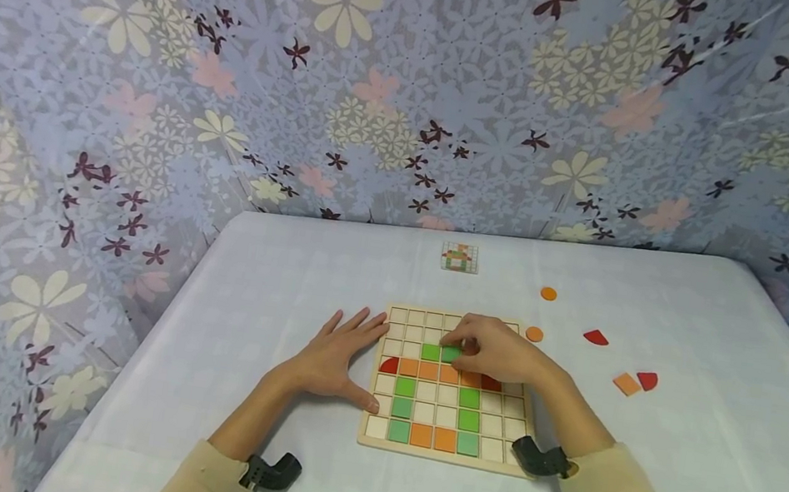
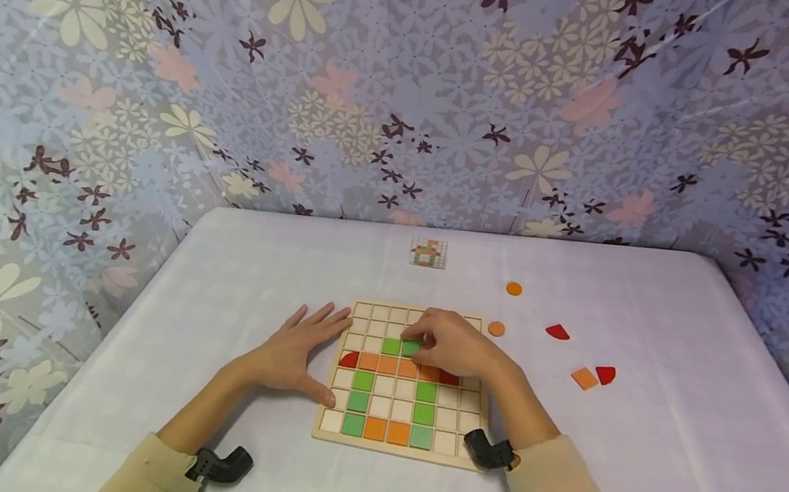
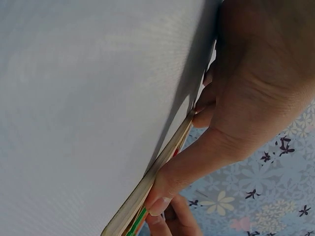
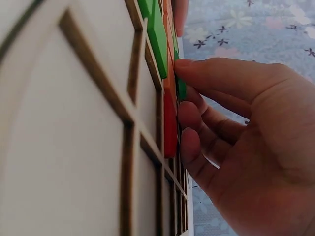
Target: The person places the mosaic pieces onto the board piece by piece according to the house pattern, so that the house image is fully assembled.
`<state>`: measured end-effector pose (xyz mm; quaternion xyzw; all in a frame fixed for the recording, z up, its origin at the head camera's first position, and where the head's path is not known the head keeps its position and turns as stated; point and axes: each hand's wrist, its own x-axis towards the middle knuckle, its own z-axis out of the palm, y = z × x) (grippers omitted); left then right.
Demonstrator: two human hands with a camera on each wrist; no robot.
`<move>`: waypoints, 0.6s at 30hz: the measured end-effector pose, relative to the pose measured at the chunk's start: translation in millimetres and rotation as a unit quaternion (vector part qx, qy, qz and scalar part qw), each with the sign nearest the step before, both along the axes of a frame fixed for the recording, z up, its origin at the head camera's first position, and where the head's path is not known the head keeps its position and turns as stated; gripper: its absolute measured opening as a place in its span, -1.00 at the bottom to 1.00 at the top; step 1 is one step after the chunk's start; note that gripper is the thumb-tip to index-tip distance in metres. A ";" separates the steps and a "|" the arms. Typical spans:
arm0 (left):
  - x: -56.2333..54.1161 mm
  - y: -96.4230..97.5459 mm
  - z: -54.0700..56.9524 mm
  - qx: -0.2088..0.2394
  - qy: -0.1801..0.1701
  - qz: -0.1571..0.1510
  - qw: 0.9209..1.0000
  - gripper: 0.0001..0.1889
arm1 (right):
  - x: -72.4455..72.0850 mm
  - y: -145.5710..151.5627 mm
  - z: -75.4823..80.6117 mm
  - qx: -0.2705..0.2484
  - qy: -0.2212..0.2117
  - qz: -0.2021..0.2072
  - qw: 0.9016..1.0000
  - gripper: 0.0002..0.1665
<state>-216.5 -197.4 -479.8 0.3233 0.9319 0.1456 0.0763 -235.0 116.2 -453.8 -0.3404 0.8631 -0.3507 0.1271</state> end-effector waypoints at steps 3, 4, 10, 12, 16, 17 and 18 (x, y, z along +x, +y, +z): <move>0.7 -0.5 0.8 0.004 -0.002 0.000 1.000 0.34 | 0.1 -1.5 -1.5 -0.003 -0.007 -0.002 1.000 -0.65; 0.6 -0.1 1.0 0.005 -0.002 0.000 1.000 0.33 | 0.4 -1.2 -1.6 -0.003 -0.008 -0.004 1.000 -0.65; 0.7 0.1 -0.2 0.006 -0.003 0.000 1.000 0.34 | 1.0 0.1 -2.1 -0.003 -0.011 -0.007 1.000 -0.66; 0.8 0.0 -0.7 0.007 -0.001 -0.001 1.000 0.34 | 0.9 0.8 -2.3 -0.003 -0.009 -0.007 1.000 -0.66; 1.2 -0.3 -0.6 0.007 0.001 -0.002 1.000 0.33 | 1.5 4.0 -0.9 -0.002 -0.001 -0.016 1.000 -0.66; 1.5 -0.4 -0.2 0.008 0.001 -0.002 1.000 0.33 | 1.8 5.5 -0.3 -0.004 0.002 -0.018 1.000 -0.66; 1.7 -0.5 0.2 0.008 0.001 -0.002 1.000 0.33 | 2.3 7.4 0.4 -0.006 0.005 -0.021 1.000 -0.66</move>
